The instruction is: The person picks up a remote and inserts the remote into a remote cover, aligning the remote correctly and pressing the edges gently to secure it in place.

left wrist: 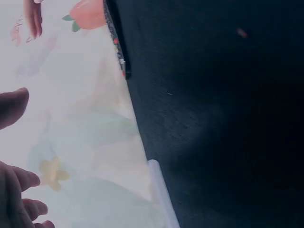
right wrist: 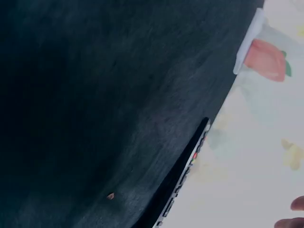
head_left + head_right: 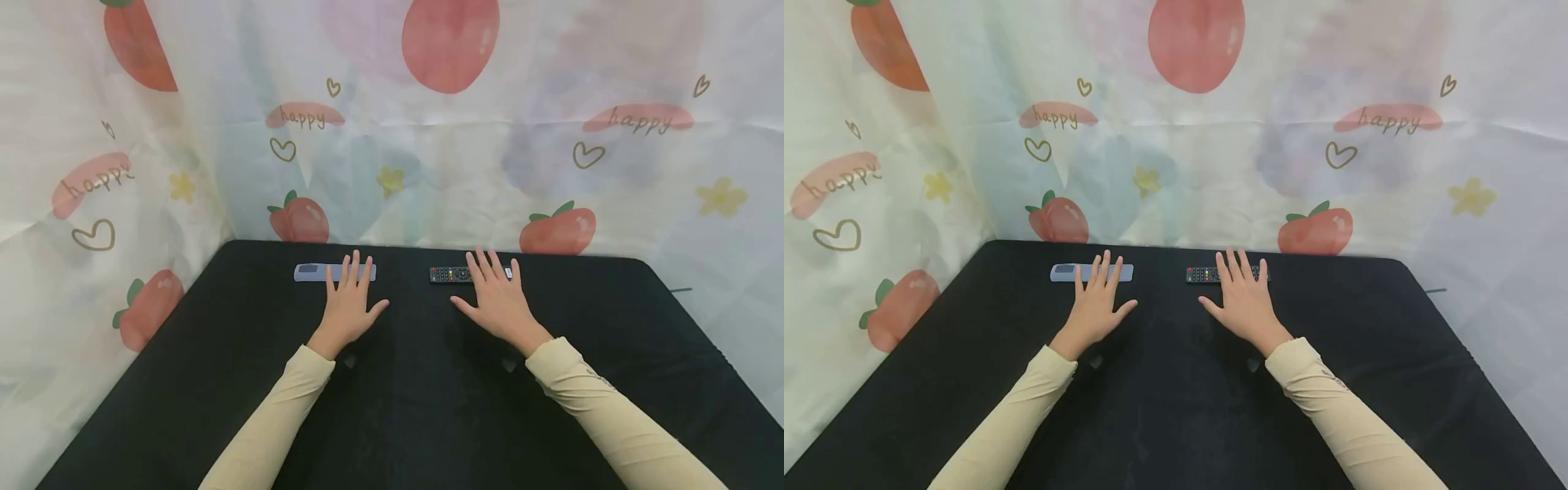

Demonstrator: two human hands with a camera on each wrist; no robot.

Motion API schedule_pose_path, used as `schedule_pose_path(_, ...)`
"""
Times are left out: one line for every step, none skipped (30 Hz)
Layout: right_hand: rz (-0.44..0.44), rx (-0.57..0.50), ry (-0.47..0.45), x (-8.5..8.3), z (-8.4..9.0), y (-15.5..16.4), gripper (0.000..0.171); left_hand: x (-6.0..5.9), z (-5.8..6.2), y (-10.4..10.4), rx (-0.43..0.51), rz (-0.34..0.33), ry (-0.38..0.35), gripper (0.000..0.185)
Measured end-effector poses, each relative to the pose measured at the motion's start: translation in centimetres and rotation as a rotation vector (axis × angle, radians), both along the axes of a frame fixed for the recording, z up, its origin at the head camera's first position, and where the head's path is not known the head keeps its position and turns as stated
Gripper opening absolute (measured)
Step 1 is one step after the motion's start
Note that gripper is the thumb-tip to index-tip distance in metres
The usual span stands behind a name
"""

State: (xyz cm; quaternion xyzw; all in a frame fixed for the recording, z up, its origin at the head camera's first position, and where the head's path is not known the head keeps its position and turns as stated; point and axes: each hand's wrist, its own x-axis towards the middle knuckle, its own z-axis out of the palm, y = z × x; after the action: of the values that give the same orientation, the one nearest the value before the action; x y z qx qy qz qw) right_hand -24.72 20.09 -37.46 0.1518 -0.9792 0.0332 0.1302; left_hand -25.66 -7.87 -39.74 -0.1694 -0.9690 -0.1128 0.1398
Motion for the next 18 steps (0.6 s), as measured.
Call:
schedule_pose_path(0.002, 0.003, 0.001, -0.2, 0.0, 0.1, 0.087, -0.2, -0.1, -0.1, -0.006, -0.004, 0.001, 0.084)
schedule_pose_path(0.005, 0.006, 0.008, -0.5, 0.0, 0.3, 0.087, -0.4, -0.2, -0.3, -0.009, -0.011, 0.006, 0.083)
schedule_pose_path(0.007, 0.013, 0.013, -0.7, 0.0, 0.4, 0.086, -0.6, -0.3, -0.4, -0.021, -0.014, 0.012, 0.083)
schedule_pose_path(0.009, 0.020, 0.016, -1.0, -0.1, 0.6, 0.086, -0.9, -0.4, -0.6, -0.026, -0.020, 0.014, 0.082)
schedule_pose_path(0.010, 0.033, 0.021, -1.2, -0.2, 0.8, 0.086, -1.1, -0.5, -0.9, -0.040, -0.025, 0.019, 0.081)
schedule_pose_path(0.011, 0.042, 0.023, -1.5, -0.2, 1.0, 0.086, -1.4, -0.6, -1.1, -0.051, -0.030, 0.020, 0.081)
schedule_pose_path(0.012, 0.052, 0.025, -1.7, -0.4, 1.3, 0.086, -1.7, -0.7, -1.4, -0.056, -0.038, 0.018, 0.080)
schedule_pose_path(0.014, 0.062, 0.026, -2.0, -0.5, 1.5, 0.085, -2.0, -0.8, -1.7, -0.077, -0.040, 0.017, 0.080)
schedule_pose_path(0.017, 0.073, 0.026, -2.2, -0.6, 1.7, 0.085, -2.3, -0.8, -2.0, -0.098, -0.043, 0.009, 0.080)
schedule_pose_path(0.021, 0.078, 0.029, -2.4, -0.7, 2.0, 0.085, -2.7, -0.8, -2.3, -0.112, -0.049, 0.003, 0.080)
schedule_pose_path(0.028, 0.083, 0.034, -2.7, -0.8, 2.2, 0.084, -3.0, -0.8, -2.7, -0.133, -0.054, -0.001, 0.080)
schedule_pose_path(0.038, 0.084, 0.038, -3.0, -0.9, 2.5, 0.083, -3.4, -0.7, -3.0, -0.141, -0.063, -0.009, 0.080)
schedule_pose_path(0.048, 0.089, 0.042, -3.3, -0.9, 2.7, 0.083, -3.8, -0.7, -3.3, -0.149, -0.073, -0.015, 0.080)
schedule_pose_path(0.058, 0.095, 0.045, -3.5, -1.0, 3.0, 0.082, -4.2, -0.6, -3.6, -0.167, -0.079, -0.021, 0.080)
schedule_pose_path(0.068, 0.104, 0.046, -3.8, -1.0, 3.2, 0.082, -4.5, -0.4, -4.0, -0.177, -0.090, -0.023, 0.080)
schedule_pose_path(0.078, 0.111, 0.046, -4.0, -1.1, 3.4, 0.081, -4.9, -0.3, -4.3, -0.192, -0.100, -0.030, 0.079)
schedule_pose_path(0.087, 0.123, 0.041, -4.3, -1.1, 3.7, 0.081, -5.3, -0.1, -4.7, -0.209, -0.113, -0.030, 0.079)
schedule_pose_path(0.096, 0.129, 0.035, -4.6, -1.0, 3.9, 0.081, -5.8, 0.0, -5.1, -0.224, -0.126, -0.029, 0.079)
